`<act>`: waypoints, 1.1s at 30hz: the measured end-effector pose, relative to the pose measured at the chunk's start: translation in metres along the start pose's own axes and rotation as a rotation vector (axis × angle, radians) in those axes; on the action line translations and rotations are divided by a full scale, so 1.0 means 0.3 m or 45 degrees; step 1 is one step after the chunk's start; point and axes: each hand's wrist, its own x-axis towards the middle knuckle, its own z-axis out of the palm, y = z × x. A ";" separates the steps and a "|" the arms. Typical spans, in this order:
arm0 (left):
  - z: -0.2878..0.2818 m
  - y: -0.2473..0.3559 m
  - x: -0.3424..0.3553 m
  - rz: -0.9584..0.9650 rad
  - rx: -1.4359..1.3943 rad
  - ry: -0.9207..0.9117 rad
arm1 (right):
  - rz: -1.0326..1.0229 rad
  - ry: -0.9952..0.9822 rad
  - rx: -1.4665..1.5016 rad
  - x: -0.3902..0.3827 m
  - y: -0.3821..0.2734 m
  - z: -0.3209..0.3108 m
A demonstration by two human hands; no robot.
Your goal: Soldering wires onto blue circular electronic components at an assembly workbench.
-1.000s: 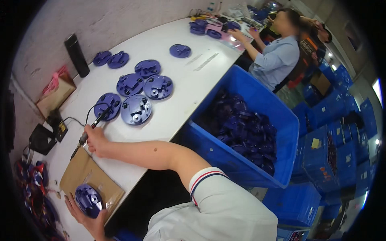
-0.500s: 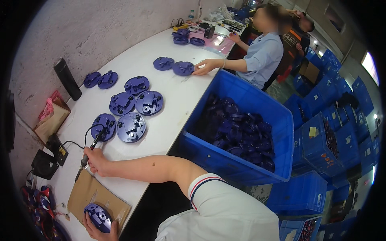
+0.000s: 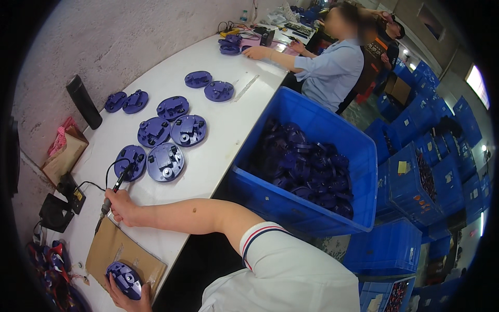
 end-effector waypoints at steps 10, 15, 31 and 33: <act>-0.009 0.021 -0.001 -0.048 0.004 -0.031 | 0.006 -0.006 -0.015 0.004 0.007 -0.005; -0.011 0.011 -0.014 -0.090 0.074 -0.071 | 0.003 -0.023 -0.028 0.010 0.002 0.002; -0.049 0.079 -0.022 -0.329 -0.054 -0.009 | 0.092 0.001 -0.041 0.114 0.100 -0.012; -0.020 0.083 0.018 -0.287 -0.074 -0.058 | 0.062 -0.005 -0.063 0.147 0.015 -0.076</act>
